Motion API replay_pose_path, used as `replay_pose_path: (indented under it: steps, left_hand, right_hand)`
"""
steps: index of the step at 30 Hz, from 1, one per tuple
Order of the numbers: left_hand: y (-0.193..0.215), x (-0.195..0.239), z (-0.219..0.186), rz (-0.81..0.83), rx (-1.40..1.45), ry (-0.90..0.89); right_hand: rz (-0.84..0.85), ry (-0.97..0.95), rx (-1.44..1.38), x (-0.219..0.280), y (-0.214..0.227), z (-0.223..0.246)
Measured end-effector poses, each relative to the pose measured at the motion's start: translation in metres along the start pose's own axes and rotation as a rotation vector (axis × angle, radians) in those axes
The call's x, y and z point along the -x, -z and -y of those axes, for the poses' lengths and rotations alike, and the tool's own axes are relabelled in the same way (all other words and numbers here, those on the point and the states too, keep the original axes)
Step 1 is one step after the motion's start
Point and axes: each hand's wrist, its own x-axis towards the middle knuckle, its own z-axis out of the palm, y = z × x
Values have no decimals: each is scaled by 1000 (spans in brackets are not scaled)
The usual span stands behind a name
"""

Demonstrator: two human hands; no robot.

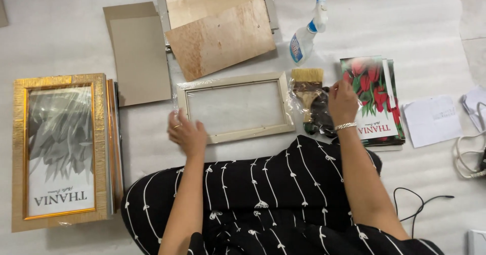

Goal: Cleaning a picture frame using a brush, spray cleaner, and a cloth.

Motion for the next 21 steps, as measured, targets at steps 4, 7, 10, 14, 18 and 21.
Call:
replay_pose_path:
  steps: [4, 7, 10, 14, 18, 21]
  left_hand:
    - [0, 43, -66, 131, 343, -328]
    - [-17, 86, -109, 411, 422, -563]
    - [-21, 116, -135, 462, 382, -740]
    - [-26, 126, -152, 494, 400, -740]
    - [-15, 116, -171, 632, 574, -659]
    - [28, 103, -201, 761, 942, -361]
  right_hand:
    - [241, -106, -217, 20, -14, 41]
    - [87, 64, -280, 19, -17, 45]
    - [-160, 73, 60, 11, -21, -3]
    - [159, -244, 156, 30, -58, -63]
    - [-18, 7, -192, 21, -4, 9]
    - [395, 91, -708, 31, 3, 71]
